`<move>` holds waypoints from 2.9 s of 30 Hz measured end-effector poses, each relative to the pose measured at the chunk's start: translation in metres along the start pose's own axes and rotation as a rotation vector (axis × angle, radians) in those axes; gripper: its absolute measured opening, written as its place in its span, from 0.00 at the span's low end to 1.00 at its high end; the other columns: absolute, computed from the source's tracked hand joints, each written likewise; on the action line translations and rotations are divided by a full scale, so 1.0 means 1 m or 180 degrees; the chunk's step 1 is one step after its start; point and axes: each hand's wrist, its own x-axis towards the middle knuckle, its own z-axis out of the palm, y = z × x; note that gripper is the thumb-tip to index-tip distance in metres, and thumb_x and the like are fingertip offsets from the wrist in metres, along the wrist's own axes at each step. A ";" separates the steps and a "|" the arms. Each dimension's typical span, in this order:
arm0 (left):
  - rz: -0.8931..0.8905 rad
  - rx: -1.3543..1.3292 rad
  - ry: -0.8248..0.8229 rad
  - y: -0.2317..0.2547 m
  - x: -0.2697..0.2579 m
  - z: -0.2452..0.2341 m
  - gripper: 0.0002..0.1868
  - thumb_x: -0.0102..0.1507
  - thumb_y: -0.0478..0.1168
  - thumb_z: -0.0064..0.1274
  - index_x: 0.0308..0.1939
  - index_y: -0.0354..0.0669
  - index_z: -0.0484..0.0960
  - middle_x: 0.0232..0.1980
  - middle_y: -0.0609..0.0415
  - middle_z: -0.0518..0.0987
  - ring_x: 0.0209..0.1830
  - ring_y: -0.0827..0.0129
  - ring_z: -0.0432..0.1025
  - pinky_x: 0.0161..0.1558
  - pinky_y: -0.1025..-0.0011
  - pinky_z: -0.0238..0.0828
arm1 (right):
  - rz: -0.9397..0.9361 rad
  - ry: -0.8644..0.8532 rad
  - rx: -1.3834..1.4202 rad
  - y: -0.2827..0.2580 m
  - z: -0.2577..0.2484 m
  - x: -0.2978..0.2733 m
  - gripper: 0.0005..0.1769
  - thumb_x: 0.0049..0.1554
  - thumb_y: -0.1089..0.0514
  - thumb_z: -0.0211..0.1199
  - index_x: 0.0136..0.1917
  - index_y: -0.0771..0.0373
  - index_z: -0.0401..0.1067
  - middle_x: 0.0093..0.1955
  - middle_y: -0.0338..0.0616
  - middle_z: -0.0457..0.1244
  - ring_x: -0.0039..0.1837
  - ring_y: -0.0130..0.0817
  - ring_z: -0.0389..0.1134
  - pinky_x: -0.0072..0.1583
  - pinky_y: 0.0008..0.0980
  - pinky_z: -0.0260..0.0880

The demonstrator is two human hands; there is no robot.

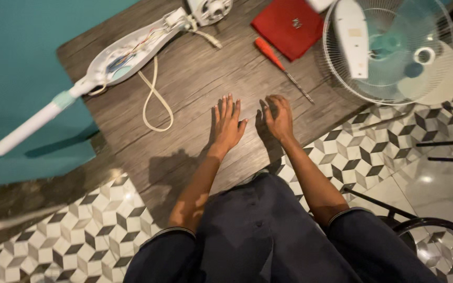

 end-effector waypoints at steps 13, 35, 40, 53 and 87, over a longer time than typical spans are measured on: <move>-0.0640 0.0329 -0.0203 -0.083 -0.046 -0.063 0.40 0.70 0.54 0.48 0.79 0.38 0.55 0.83 0.40 0.45 0.84 0.47 0.38 0.78 0.44 0.35 | -0.0329 -0.0642 -0.0056 -0.055 0.087 0.015 0.15 0.57 0.58 0.71 0.56 0.64 0.77 0.56 0.52 0.67 0.61 0.52 0.67 0.62 0.44 0.67; -0.0642 0.0381 -0.0254 -0.108 -0.029 -0.052 0.40 0.70 0.55 0.46 0.79 0.36 0.55 0.84 0.46 0.49 0.85 0.54 0.41 0.79 0.45 0.34 | 0.0015 -0.0740 -0.0229 -0.076 0.134 0.042 0.06 0.56 0.64 0.68 0.49 0.62 0.78 0.48 0.51 0.69 0.52 0.51 0.71 0.53 0.45 0.71; -0.0717 0.0429 -0.0332 -0.105 -0.027 -0.054 0.40 0.70 0.55 0.44 0.79 0.37 0.54 0.84 0.47 0.48 0.84 0.56 0.40 0.79 0.45 0.32 | -0.0072 -0.0633 0.0096 -0.078 0.143 0.056 0.09 0.58 0.64 0.66 0.53 0.64 0.78 0.51 0.53 0.68 0.53 0.51 0.70 0.54 0.43 0.72; -0.0739 0.0465 -0.0458 -0.106 -0.026 -0.055 0.41 0.70 0.57 0.42 0.80 0.38 0.51 0.84 0.48 0.46 0.84 0.57 0.38 0.79 0.47 0.31 | -0.0064 -0.0817 -0.0278 -0.080 0.161 0.064 0.07 0.56 0.62 0.67 0.50 0.62 0.79 0.48 0.52 0.68 0.54 0.51 0.69 0.55 0.45 0.70; -0.0887 -0.8168 -0.0524 -0.007 0.018 -0.109 0.53 0.71 0.74 0.22 0.80 0.28 0.52 0.85 0.40 0.52 0.86 0.52 0.45 0.82 0.60 0.41 | -0.0266 -0.0226 0.0873 -0.178 0.007 0.025 0.09 0.62 0.62 0.68 0.56 0.64 0.78 0.50 0.46 0.70 0.48 0.32 0.70 0.50 0.30 0.69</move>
